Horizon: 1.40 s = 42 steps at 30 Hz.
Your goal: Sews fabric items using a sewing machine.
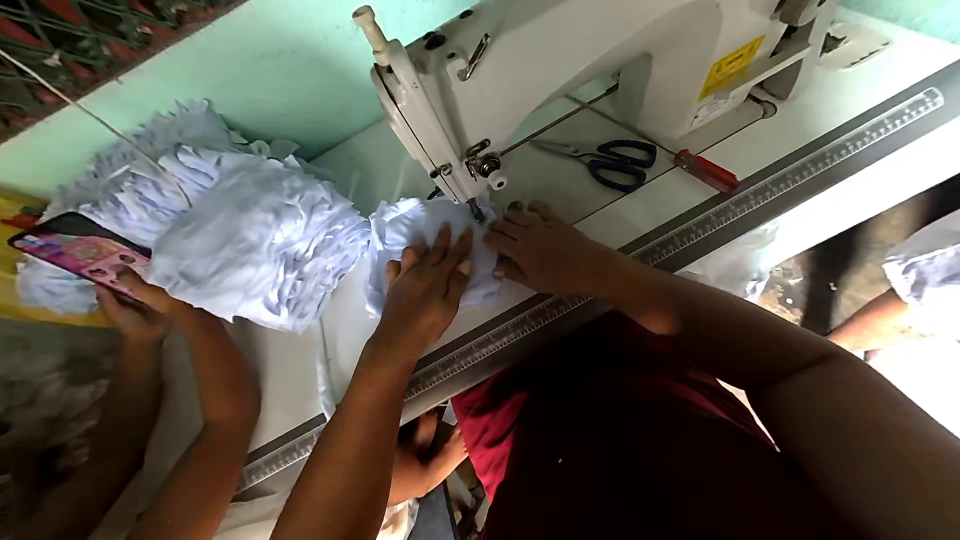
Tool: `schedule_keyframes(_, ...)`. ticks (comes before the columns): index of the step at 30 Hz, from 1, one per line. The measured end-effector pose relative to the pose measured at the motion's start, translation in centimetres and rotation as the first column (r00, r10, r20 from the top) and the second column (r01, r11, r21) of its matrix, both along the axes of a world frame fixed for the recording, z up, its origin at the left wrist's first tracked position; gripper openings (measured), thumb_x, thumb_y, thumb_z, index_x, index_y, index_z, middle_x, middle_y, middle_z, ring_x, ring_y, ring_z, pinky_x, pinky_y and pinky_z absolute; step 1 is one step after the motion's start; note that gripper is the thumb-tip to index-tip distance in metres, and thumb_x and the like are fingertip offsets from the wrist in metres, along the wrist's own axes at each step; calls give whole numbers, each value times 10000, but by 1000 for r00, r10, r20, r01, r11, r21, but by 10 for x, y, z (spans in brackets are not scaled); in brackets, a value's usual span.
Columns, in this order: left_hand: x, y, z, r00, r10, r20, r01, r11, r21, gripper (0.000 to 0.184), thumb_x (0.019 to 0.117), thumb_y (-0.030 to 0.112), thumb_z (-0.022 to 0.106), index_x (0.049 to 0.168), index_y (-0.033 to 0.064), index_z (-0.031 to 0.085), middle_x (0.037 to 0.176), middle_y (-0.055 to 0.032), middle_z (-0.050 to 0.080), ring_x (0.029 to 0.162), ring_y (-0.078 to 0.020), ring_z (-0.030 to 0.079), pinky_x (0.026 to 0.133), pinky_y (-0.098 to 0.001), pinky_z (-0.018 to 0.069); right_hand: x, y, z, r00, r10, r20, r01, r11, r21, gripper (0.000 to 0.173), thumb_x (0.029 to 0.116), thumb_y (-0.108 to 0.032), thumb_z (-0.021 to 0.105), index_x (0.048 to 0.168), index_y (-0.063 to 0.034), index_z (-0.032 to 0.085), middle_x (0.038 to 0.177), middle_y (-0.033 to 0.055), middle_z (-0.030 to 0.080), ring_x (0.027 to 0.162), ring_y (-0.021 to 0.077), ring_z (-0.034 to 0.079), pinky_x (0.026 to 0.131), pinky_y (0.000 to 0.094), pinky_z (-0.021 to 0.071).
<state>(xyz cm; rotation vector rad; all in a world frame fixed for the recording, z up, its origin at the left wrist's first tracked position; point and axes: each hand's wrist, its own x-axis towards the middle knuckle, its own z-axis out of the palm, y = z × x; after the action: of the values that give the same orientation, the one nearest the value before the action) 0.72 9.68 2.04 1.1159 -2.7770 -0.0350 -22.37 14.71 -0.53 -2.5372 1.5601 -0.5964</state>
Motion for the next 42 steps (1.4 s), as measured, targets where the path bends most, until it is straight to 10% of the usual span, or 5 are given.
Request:
schedule_keyframes(8, 1, -14, 12, 1000, 0, -6, 0, 1000, 6, 511, 1109, 419, 317, 1496, 186, 556, 1483, -131, 574, 1251, -452, 568, 978, -646, 459, -13, -14, 4, 996, -94, 9, 93, 995, 16, 435, 1077, -381, 483, 1287, -41, 655, 1346, 186, 618, 1359, 397, 502, 1113, 659, 346)
schedule_keyframes(13, 28, -43, -6, 996, -72, -58, 74, 997, 30, 654, 1074, 537, 313, 1596, 151, 390, 1663, -128, 332, 1549, -404, 235, 1223, -673, 134, 12, 20, 2, 998, 46, 46, -42, 995, -85, 386, 1021, -273, 589, 1343, -72, 654, 1395, 187, 608, 1354, 381, 531, 1133, 598, 390)
schedule_keyframes(18, 36, -47, -18, 997, -61, -44, 63, 997, 33, 720, 1046, 620, 296, 1631, 200, 313, 1702, -90, 247, 1566, -377, 197, 1219, -676, 128, 15, 32, -14, 999, 51, -15, -53, 994, -94, 390, 1032, -307, 565, 1333, -71, 645, 1373, 158, 621, 1318, 352, 570, 1075, 576, 456)
schedule_keyframes(31, 30, -38, -20, 995, -49, -84, 47, 999, -28, 666, 1085, 516, 280, 1628, 131, 308, 1701, -73, 258, 1582, -388, 124, 1203, -726, 13, 2, 22, -1, 993, 8, -117, -2, 998, 56, 633, 1072, -488, 436, 1558, -83, 443, 1627, 142, 405, 1479, 369, 410, 1178, 692, 225)
schedule_keyframes(42, 29, -21, -11, 1000, -21, -17, 21, 999, -28, 582, 1095, 493, 246, 1606, 248, 381, 1667, -39, 345, 1489, -408, 349, 1114, -681, 285, -11, 5, 1, 991, -54, -121, 65, 994, 91, 747, 1065, -565, 381, 1575, -19, 380, 1635, 205, 360, 1521, 395, 322, 1185, 689, 209)
